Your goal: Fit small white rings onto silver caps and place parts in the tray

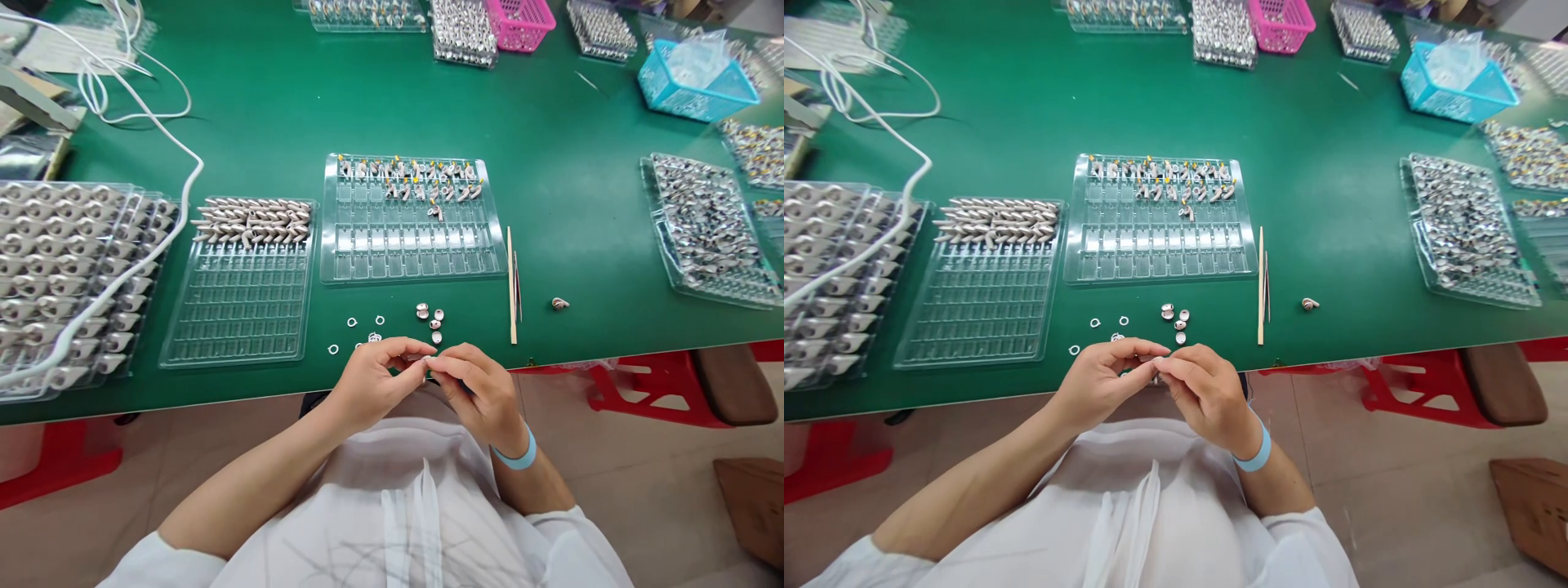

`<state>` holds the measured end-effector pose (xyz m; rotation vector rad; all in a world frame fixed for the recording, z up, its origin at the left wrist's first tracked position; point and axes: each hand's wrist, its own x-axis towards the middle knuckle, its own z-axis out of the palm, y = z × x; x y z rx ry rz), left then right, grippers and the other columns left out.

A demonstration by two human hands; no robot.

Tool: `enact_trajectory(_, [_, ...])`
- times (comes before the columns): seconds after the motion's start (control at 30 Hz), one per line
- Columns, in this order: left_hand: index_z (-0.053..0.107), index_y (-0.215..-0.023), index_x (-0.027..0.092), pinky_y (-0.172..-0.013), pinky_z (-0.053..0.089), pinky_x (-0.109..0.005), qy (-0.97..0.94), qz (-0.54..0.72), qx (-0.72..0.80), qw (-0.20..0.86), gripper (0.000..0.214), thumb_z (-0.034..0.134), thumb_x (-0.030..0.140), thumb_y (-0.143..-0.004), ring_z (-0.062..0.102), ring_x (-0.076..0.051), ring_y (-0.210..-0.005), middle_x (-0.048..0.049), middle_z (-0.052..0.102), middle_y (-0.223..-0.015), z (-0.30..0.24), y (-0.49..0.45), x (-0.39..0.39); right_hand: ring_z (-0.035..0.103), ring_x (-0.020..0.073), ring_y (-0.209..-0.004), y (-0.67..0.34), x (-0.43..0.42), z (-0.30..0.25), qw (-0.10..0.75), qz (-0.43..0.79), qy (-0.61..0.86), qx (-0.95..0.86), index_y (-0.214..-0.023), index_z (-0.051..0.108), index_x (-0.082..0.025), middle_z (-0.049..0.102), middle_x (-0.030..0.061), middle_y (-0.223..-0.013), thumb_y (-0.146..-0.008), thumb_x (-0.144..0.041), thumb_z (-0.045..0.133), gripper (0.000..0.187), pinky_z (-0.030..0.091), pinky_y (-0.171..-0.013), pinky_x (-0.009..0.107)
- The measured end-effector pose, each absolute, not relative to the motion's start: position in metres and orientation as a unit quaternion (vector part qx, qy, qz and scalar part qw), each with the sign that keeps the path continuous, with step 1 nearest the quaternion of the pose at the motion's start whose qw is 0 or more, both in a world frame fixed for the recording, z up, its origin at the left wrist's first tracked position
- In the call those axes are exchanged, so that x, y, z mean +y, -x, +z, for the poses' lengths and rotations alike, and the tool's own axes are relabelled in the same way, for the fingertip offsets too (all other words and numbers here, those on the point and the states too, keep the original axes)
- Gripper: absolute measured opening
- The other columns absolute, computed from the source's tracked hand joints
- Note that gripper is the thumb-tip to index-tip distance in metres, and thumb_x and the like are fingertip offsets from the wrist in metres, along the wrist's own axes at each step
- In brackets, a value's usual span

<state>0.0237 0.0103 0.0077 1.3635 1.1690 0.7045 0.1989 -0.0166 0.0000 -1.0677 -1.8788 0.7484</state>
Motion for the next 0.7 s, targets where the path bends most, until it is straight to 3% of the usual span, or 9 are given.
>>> enact_trajectory(0.47, [0.071,-0.089,0.016,-0.062,0.055,-0.022,-0.617,0.339,0.51,0.494,0.016,0.06,0.019,-0.079,0.065,-0.013,-0.065,-0.0037,0.072,-0.078,0.002,-0.03,0.004,0.063,0.0174,-0.082,-0.186,-0.029,-0.015,0.491,0.263,0.483,-0.676,-0.1,0.06,-0.026,0.065,0.0046,-0.09,-0.08,-0.008,0.059,0.027,0.054,-0.068,0.032])
enact_trajectory(0.7, [0.067,-0.101,0.014,-0.066,0.058,-0.026,-0.511,0.317,0.475,0.642,0.025,0.063,0.026,-0.08,0.067,-0.014,-0.069,-0.0057,0.071,-0.084,0.006,-0.028,0.008,0.062,0.0167,-0.084,-0.19,-0.03,-0.012,0.487,0.325,0.517,-0.625,-0.096,0.061,-0.025,0.063,0.0041,-0.091,-0.082,-0.009,0.057,0.022,0.053,-0.068,0.03])
